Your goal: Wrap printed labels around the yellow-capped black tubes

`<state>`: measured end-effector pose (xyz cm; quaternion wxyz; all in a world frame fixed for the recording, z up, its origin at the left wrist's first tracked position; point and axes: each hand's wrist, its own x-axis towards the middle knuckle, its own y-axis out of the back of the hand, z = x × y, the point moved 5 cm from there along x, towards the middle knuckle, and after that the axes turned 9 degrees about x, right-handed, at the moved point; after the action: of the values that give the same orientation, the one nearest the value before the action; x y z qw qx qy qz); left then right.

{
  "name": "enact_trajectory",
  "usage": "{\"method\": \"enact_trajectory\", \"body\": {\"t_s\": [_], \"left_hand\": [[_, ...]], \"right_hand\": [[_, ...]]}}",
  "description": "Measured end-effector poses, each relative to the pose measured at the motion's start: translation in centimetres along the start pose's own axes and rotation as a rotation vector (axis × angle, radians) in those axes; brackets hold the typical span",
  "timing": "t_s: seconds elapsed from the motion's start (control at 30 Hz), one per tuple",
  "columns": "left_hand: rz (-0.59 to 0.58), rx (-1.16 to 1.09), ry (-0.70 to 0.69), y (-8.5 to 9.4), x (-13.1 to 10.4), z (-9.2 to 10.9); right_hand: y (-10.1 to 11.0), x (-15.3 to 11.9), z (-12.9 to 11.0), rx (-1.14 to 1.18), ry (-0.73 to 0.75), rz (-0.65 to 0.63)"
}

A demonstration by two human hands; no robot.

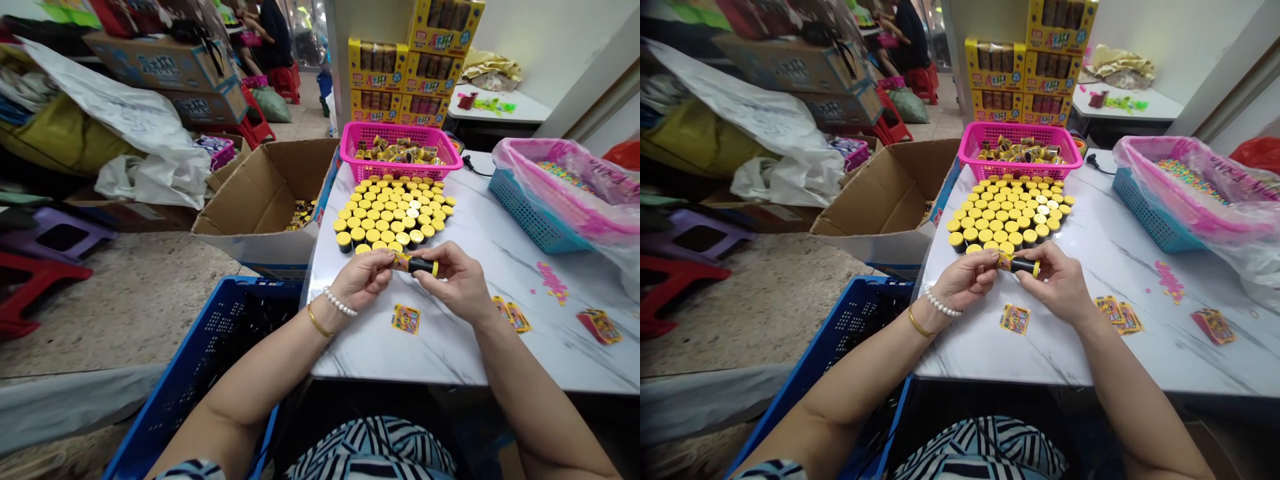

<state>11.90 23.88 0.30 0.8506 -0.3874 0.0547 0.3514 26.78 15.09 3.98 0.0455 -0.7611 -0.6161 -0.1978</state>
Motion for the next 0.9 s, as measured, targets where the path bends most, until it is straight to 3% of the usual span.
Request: {"method": "enact_trajectory", "body": {"t_s": [0.1,0.23,0.4,0.57,0.77,0.9], "left_hand": [[-0.004,0.057,-0.058,0.0,0.0,0.0],[0.094,0.239,-0.187,0.6,-0.1,0.2],[0.184,0.26,-0.271,0.7,-0.7,0.8],[0.031,0.315,-0.293,-0.8,-1.4,1.2],[0.005,0.465,-0.403,-0.6,-1.6,1.8],[-0.026,0.502,-0.444,-0.6,-1.7,2.0]], "right_hand": [[0.1,-0.2,-0.2,-0.18,0.081,0.03],[0.1,-0.3,-0.9,-0.311,0.2,0.078],[0.6,-0.2,-1.0,-0.07,0.203,0.186],[0.4,-0.1,-1.4,0.04,0.188,0.117],[0.3,0.0,-2.2,-0.137,0.227,0.019],[0.7,-0.1,-2.2,-0.274,0.266,0.074]]}}
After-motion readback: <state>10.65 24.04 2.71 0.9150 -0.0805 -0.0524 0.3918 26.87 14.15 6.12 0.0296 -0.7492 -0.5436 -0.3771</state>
